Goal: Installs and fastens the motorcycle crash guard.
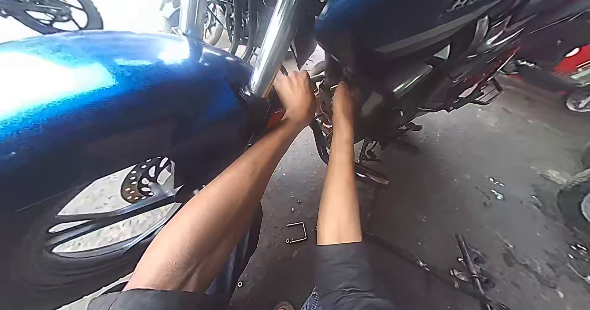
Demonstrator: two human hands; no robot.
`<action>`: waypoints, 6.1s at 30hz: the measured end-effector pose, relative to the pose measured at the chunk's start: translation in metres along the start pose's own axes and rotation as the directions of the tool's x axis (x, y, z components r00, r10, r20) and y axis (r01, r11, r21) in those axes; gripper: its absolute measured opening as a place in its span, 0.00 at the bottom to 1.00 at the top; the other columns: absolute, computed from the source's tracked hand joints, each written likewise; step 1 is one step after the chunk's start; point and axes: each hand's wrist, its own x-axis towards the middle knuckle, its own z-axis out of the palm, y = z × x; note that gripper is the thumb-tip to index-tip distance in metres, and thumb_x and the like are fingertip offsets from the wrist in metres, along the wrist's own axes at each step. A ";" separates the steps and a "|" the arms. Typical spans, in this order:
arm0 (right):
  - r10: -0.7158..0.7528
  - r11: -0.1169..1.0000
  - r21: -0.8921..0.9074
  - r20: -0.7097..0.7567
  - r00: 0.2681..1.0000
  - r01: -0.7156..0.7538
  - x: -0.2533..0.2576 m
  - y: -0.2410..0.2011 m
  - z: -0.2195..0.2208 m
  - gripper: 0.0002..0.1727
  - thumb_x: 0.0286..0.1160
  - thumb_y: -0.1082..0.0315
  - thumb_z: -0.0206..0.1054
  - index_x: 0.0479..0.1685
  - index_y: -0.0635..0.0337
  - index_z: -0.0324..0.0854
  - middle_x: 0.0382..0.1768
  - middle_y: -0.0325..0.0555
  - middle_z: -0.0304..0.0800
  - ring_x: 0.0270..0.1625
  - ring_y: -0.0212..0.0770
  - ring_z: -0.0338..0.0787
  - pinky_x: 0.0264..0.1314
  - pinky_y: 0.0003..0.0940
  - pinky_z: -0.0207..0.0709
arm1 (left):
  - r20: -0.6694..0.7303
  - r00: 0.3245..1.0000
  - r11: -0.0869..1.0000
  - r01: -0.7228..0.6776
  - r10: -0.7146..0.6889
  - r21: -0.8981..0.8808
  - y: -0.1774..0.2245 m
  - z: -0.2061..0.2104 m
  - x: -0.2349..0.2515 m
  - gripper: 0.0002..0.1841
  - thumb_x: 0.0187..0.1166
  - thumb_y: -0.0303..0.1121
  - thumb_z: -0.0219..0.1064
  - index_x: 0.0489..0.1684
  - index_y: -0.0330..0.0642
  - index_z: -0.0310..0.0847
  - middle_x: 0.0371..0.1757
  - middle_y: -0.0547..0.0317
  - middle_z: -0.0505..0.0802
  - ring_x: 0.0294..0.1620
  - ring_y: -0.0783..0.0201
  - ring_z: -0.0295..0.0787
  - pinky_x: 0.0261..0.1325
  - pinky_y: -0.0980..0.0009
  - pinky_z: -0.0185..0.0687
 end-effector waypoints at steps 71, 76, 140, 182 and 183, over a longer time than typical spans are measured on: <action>-0.216 0.976 0.022 0.190 0.958 0.216 0.019 0.014 0.000 0.22 0.89 0.65 0.50 0.70 0.71 0.77 0.68 0.62 0.82 0.74 0.47 0.78 0.78 0.44 0.69 | 0.068 0.997 0.796 0.075 -0.043 -0.600 -0.042 0.039 -0.111 0.21 0.92 0.39 0.52 0.76 0.38 0.72 0.55 0.34 0.89 0.54 0.35 0.88 0.52 0.35 0.82; -0.122 0.991 0.067 0.111 0.986 0.115 0.017 0.016 0.001 0.22 0.89 0.68 0.48 0.72 0.70 0.77 0.71 0.63 0.80 0.76 0.49 0.77 0.80 0.47 0.66 | 0.219 0.939 0.516 0.330 -0.265 -0.790 -0.046 0.121 -0.163 0.21 0.93 0.44 0.50 0.61 0.35 0.78 0.34 0.48 0.87 0.36 0.50 0.86 0.45 0.48 0.83; -0.371 0.128 -0.929 0.280 0.885 0.348 -0.115 0.018 -0.013 0.24 0.77 0.83 0.57 0.75 0.73 0.75 0.41 0.64 0.89 0.44 0.58 0.91 0.50 0.48 0.79 | 0.328 0.893 -0.374 0.203 -0.309 -0.905 0.016 0.079 0.034 0.32 0.96 0.52 0.34 0.87 0.36 0.56 0.83 0.38 0.73 0.79 0.47 0.73 0.75 0.49 0.73; -0.547 0.836 -0.059 -0.156 0.822 0.545 0.007 0.064 0.025 0.17 0.74 0.70 0.72 0.62 0.60 0.88 0.62 0.48 0.91 0.69 0.37 0.86 0.78 0.32 0.73 | -0.029 0.996 -0.217 -0.010 0.084 -0.976 -0.013 0.098 0.050 0.21 0.96 0.34 0.39 0.81 0.37 0.61 0.72 0.46 0.79 0.72 0.56 0.77 0.75 0.61 0.75; -0.520 0.854 -0.100 -0.195 0.832 0.511 0.004 0.065 0.027 0.17 0.75 0.69 0.71 0.62 0.59 0.88 0.62 0.48 0.92 0.69 0.38 0.87 0.78 0.35 0.74 | -0.051 0.996 -0.195 -0.036 0.070 -0.980 -0.013 0.101 0.052 0.20 0.96 0.32 0.40 0.81 0.35 0.60 0.69 0.45 0.80 0.69 0.57 0.79 0.72 0.62 0.77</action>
